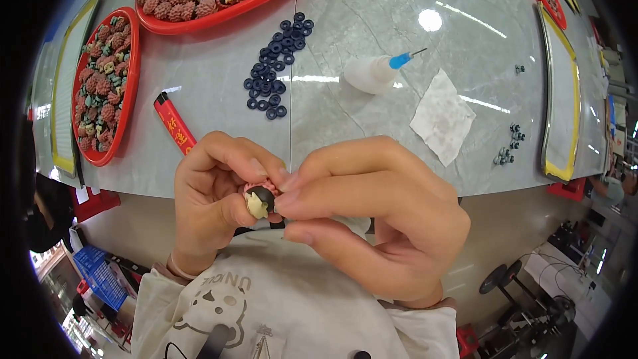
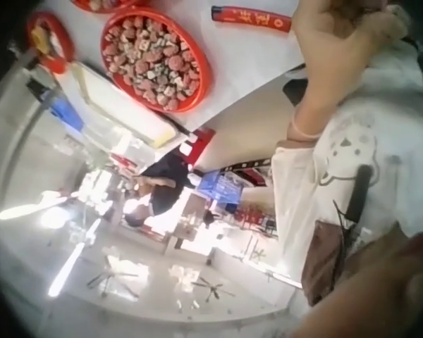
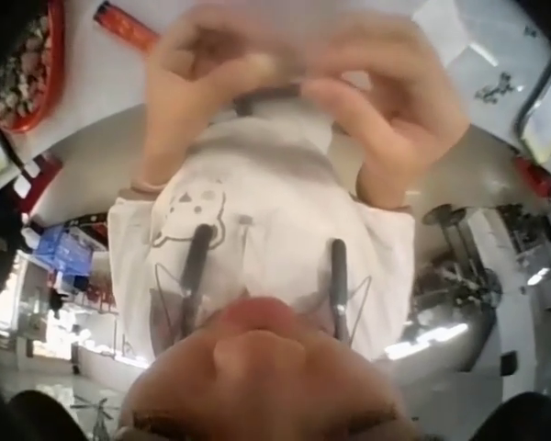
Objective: The person takes figurine heads from a red tray, applies glue from a needle bottle, and attaches body pieces to them by hand before placing the assembled figurines into a separate tray, occasionally heating the needle tip with a lighter.
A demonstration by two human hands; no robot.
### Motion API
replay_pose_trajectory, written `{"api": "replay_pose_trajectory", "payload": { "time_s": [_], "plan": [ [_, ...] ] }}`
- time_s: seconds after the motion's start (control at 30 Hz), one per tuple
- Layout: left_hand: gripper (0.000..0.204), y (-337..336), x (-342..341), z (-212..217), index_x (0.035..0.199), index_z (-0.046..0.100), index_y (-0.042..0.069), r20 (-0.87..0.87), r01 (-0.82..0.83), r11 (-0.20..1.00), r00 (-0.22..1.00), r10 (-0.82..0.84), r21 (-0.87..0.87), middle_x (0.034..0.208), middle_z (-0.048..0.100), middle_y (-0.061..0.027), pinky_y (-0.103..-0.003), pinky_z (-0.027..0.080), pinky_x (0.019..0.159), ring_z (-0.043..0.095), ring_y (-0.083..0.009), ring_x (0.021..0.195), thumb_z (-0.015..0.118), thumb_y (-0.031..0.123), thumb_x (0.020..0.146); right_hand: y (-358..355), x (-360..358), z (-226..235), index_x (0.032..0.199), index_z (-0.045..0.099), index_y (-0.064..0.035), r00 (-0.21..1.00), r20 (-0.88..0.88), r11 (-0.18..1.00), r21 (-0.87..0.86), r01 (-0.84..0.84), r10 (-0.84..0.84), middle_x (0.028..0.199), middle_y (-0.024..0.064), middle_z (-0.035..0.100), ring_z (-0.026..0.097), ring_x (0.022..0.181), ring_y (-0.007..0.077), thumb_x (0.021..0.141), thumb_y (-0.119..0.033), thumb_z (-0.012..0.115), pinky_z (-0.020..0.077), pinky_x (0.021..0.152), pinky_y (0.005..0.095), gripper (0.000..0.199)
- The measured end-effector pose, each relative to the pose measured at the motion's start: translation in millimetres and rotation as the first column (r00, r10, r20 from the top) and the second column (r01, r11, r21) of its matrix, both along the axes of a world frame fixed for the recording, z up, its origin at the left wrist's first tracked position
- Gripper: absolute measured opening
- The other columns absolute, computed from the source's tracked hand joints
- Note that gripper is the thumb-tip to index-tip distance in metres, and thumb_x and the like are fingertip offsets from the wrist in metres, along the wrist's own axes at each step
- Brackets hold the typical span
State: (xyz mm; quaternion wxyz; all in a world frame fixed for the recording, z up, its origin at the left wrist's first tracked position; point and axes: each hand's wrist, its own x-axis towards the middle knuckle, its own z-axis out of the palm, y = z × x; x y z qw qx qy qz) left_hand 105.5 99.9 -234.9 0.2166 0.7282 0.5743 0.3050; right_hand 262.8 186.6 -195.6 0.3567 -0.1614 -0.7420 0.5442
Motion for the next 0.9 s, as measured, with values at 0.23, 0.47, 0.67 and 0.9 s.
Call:
{"api": "replay_pose_trajectory", "payload": {
  "time_s": [0.23, 0.47, 0.67, 0.9],
  "plan": [
    [0.016, -5, 1, 1, 0.09, 0.053, 0.002, 0.021, -0.001, 1.0, 1.0, 0.001, -0.012, 0.09, 0.055, -0.01, -0.034, 0.043, 0.074, 0.054, -0.0268, 0.083, 0.055, 0.012, 0.078, -12, -2, 8, 0.08, 0.057, 0.001, 0.991, 0.049, 0.991, 0.051, 0.122, -0.125, 0.082, 0.0191, 0.058, 0.06, 0.067, 0.0183, 0.062, -0.004, 0.076, 0.0488, 0.059, 0.0223, 0.027],
    [0.016, -7, 4, 0, 0.09, 0.054, 0.002, 0.033, 0.001, 1.0, 0.999, 0.0, -0.02, 0.09, 0.055, -0.01, -0.034, 0.043, 0.074, 0.054, -0.0268, 0.083, 0.056, 0.012, 0.078, -21, -7, 10, 0.082, 0.057, 0.0001, 0.968, 0.098, 0.946, 0.257, 0.199, -0.23, 0.078, 0.0181, 0.059, 0.062, 0.065, 0.0199, 0.059, 0.001, 0.075, 0.0516, 0.051, 0.0234, 0.028],
    [0.016, -7, 6, 0, 0.09, 0.054, 0.002, 0.037, -0.002, 1.0, 0.999, 0.003, -0.029, 0.09, 0.055, -0.01, -0.034, 0.043, 0.074, 0.054, -0.0267, 0.082, 0.056, 0.013, 0.078, -23, -4, 16, 0.086, 0.057, 0.0004, 0.957, 0.154, 0.911, 0.375, 0.174, -0.246, 0.078, 0.0168, 0.059, 0.062, 0.064, 0.0194, 0.06, 0.001, 0.074, 0.0516, 0.05, 0.022, 0.031],
    [0.017, -4, 2, 3, 0.09, 0.054, 0.002, 0.035, 0.004, 0.999, 0.999, -0.002, -0.033, 0.09, 0.056, -0.0099, -0.034, 0.043, 0.074, 0.054, -0.0267, 0.082, 0.056, 0.013, 0.078, -23, -6, 14, 0.086, 0.057, 0.0011, 0.947, 0.16, 0.894, 0.404, 0.193, -0.277, 0.079, 0.016, 0.059, 0.061, 0.064, 0.0185, 0.063, 0.0, 0.074, 0.0507, 0.05, 0.0213, 0.029]
  ]
}}
